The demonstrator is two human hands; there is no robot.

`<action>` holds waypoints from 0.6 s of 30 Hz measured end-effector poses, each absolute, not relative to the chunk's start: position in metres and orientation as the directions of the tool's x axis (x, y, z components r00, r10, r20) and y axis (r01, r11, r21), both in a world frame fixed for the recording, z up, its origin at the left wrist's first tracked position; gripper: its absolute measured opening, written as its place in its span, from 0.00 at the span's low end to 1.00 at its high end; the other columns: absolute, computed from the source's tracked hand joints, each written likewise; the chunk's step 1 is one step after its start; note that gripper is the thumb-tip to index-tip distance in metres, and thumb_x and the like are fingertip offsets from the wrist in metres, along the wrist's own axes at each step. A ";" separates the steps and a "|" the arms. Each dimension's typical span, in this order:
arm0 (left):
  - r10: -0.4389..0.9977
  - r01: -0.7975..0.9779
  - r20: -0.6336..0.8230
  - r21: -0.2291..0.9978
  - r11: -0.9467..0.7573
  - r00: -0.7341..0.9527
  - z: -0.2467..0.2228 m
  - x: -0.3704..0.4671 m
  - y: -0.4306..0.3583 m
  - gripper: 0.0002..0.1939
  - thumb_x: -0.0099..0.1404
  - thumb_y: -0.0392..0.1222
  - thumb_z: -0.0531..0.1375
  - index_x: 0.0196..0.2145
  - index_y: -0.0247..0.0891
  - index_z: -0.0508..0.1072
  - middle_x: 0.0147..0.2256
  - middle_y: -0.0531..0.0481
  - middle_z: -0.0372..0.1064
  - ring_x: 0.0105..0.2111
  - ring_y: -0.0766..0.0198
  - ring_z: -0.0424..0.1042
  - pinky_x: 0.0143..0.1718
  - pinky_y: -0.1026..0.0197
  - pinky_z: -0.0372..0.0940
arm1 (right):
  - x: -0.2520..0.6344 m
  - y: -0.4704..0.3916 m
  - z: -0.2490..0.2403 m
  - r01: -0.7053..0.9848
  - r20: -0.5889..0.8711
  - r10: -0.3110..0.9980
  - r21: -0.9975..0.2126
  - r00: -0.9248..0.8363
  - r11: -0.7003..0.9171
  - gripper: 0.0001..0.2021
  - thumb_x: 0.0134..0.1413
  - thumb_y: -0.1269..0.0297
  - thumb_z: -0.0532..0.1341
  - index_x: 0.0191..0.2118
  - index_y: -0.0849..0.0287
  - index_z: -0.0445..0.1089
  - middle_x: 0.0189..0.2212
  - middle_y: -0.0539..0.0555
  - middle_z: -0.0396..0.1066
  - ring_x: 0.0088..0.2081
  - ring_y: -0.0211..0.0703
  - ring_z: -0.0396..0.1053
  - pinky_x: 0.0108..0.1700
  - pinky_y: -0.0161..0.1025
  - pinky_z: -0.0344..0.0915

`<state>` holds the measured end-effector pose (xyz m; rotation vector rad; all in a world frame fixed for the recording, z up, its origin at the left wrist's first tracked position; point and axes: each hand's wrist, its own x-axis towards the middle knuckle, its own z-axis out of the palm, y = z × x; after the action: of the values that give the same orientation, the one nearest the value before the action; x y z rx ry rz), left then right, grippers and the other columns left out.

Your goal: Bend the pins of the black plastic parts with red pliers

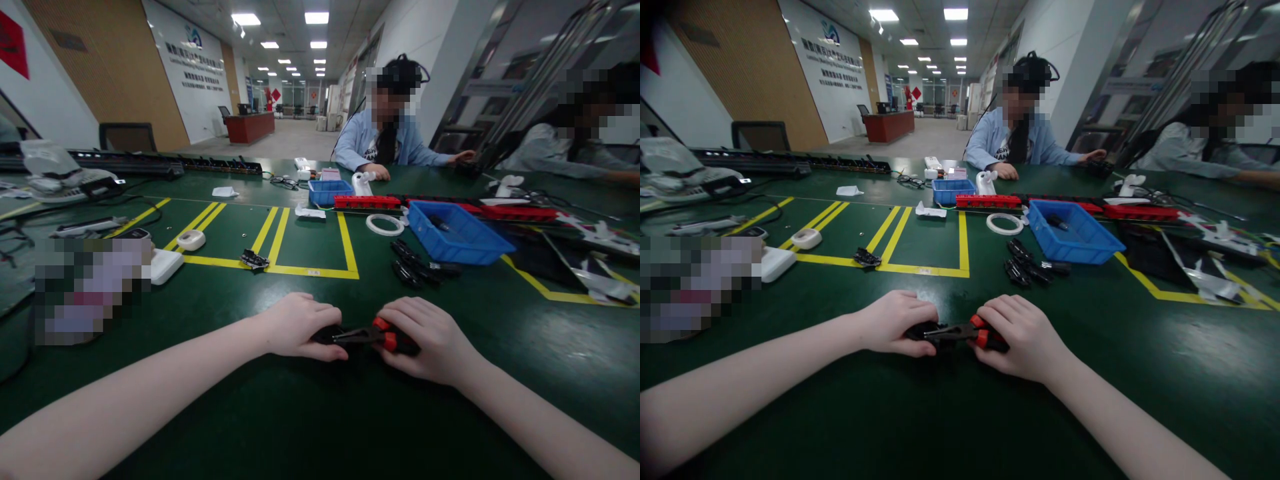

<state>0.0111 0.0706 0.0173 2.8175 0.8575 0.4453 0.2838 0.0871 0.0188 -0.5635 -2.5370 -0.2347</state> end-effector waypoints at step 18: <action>0.597 0.540 0.190 0.280 -0.794 0.779 0.019 0.013 0.070 0.22 0.68 0.63 0.55 0.37 0.39 0.68 0.29 0.53 0.70 0.27 0.63 0.70 0.30 0.62 0.58 | 0.286 0.089 0.018 0.425 0.512 0.338 0.059 -0.789 0.903 0.12 0.52 0.63 0.62 0.41 0.64 0.70 0.34 0.60 0.75 0.35 0.49 0.72 0.36 0.44 0.69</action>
<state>0.0127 0.0699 0.0192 2.7620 0.8937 0.3990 0.2863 0.0895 0.0183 -0.5502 -2.5601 -0.2326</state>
